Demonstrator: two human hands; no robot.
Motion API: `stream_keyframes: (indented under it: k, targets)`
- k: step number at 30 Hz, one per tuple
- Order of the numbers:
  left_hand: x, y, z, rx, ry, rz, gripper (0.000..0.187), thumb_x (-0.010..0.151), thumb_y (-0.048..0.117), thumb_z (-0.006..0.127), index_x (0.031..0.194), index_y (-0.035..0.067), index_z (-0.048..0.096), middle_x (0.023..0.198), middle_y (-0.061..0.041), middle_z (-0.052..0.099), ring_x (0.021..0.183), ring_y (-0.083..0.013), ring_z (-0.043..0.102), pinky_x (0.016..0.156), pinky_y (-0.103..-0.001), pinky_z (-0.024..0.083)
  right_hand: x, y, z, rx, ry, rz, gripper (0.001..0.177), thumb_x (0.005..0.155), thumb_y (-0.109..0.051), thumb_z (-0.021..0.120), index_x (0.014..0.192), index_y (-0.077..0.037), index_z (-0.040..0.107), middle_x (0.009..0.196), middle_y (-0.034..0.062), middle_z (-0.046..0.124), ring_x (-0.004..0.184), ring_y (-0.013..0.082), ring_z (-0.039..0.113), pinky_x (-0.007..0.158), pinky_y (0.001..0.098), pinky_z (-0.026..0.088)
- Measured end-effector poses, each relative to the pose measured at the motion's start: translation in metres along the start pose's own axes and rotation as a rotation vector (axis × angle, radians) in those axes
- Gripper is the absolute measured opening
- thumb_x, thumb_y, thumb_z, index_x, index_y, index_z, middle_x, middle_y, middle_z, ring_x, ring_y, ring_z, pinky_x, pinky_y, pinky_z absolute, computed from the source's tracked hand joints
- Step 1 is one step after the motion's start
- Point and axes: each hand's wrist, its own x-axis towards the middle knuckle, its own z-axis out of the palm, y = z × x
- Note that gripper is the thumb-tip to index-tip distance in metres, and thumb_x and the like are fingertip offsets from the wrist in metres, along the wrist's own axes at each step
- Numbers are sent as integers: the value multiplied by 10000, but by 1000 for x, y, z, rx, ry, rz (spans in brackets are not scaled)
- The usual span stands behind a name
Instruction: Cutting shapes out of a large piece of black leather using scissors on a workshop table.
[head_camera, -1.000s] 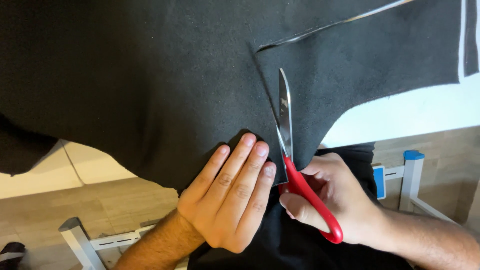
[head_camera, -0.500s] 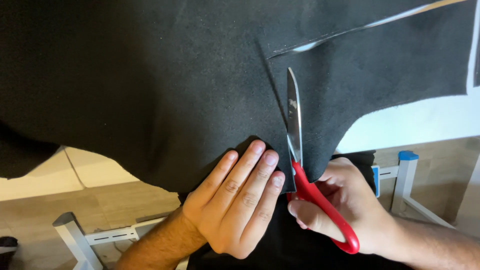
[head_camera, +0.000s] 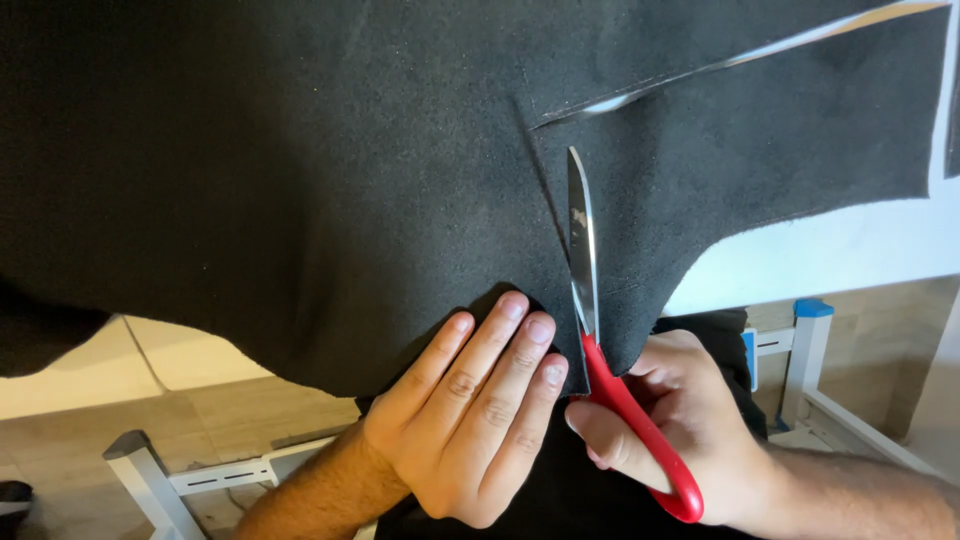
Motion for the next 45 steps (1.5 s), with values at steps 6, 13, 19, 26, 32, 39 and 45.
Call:
stream_keyframes:
  k: [6,13,19,26,32,39,45]
  targets:
    - [-1,-1,0,-6,-19,7,269,1077,105,461,1082,67,727,1124,-136,778,1057,-285,797,992,-385,557,-3,5,3,9,29,16,334,846,-112,649,597,-143,429,528,-43,373,457,104,327,440,295,279]
    - [-1,-2,1,-8,-27,5,250,1073,98,482,1072,69,730,1124,-136,775,1056,-285,794,992,-381,561,-7,9,2,-21,39,46,321,865,-118,657,622,-138,448,530,-46,361,450,88,333,420,285,288]
    - [-1,-3,2,-5,-31,11,255,1072,94,473,1070,70,728,1115,-133,781,1053,-279,794,993,-376,556,-9,13,2,-34,56,49,347,853,-101,677,582,-128,462,484,-38,383,389,94,355,384,293,281]
    - [0,-1,5,-15,16,-22,264,1062,82,456,1034,78,719,1084,-130,783,1017,-279,809,961,-372,573,-2,3,-4,127,-84,93,372,861,-94,655,561,-127,438,474,-35,383,404,72,337,381,277,274]
    - [3,1,1,-77,36,-82,274,1049,46,440,1001,62,710,1066,-163,782,1007,-309,818,962,-385,592,-16,1,-21,151,-172,178,155,788,-142,710,880,-47,792,556,-38,642,409,35,491,349,234,368]
    - [24,6,-23,-89,-10,-183,250,1045,33,445,1038,47,695,1105,-169,783,1048,-317,819,959,-381,605,-38,-8,-48,307,-299,538,275,767,-235,815,876,17,820,635,59,751,497,116,629,417,267,460]
    - [28,13,-26,0,-29,-68,226,1064,91,482,1084,38,700,1132,-188,763,1067,-339,797,973,-402,586,-18,-47,-55,396,-254,803,368,789,-232,811,952,97,796,533,198,750,452,252,730,403,344,570]
